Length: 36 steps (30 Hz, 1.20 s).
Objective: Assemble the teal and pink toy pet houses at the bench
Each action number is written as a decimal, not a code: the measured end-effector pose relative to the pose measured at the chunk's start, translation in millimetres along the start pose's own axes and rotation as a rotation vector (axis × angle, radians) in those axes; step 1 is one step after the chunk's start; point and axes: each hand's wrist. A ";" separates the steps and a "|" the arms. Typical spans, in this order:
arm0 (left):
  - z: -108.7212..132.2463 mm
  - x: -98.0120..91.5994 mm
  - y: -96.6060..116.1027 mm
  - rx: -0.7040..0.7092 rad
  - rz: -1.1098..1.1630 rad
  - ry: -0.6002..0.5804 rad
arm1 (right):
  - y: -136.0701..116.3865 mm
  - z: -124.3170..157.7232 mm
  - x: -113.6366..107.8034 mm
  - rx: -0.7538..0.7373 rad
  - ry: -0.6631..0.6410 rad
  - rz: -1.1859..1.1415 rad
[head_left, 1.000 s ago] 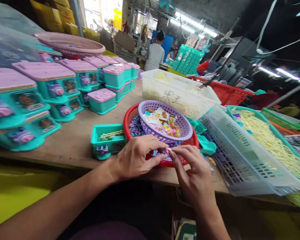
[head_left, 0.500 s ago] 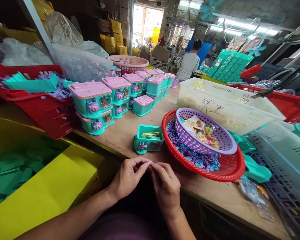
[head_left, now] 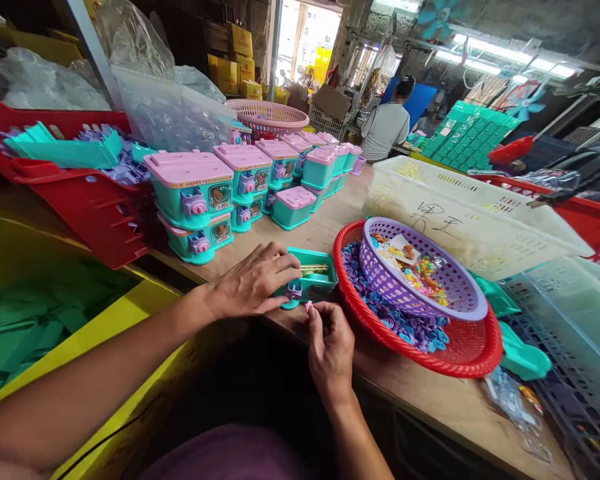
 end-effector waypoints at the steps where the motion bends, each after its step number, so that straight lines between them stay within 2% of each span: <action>1: -3.7 -0.6 -5.4 0.041 -0.008 -0.030 | -0.2 -1.0 2.4 0.013 0.004 -0.031; 4: -8.8 0.3 -12.7 0.061 -0.063 -0.065 | 1.8 -3.9 9.7 0.010 0.011 -0.083; 10: 0.9 9.3 -15.3 -0.024 -0.006 0.002 | 5.8 -9.5 20.7 -0.080 0.034 -0.136; 16: 5.5 15.9 -13.1 -0.340 0.177 0.204 | -0.7 -13.5 27.2 -0.058 0.035 -0.229; 19: 3.8 19.1 -8.3 -0.428 0.267 0.303 | -5.2 -16.0 30.4 -0.076 0.030 -0.246; 24: -1.1 27.6 -1.6 -0.443 0.311 0.468 | -9.8 -18.3 33.0 -0.148 0.023 -0.260; 30: -3.1 29.5 2.1 -0.423 0.306 0.474 | -10.6 -18.8 31.8 -0.140 0.014 -0.243; 36: -1.9 29.1 5.5 -0.448 0.287 0.480 | -8.2 -18.8 30.8 -0.268 0.046 -0.135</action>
Point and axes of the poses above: each hand's wrist, its own z-axis away from the middle knuckle, its own x-axis out of the palm, y = z × x, and after that the axes turned 11 degrees about -z, right-handed
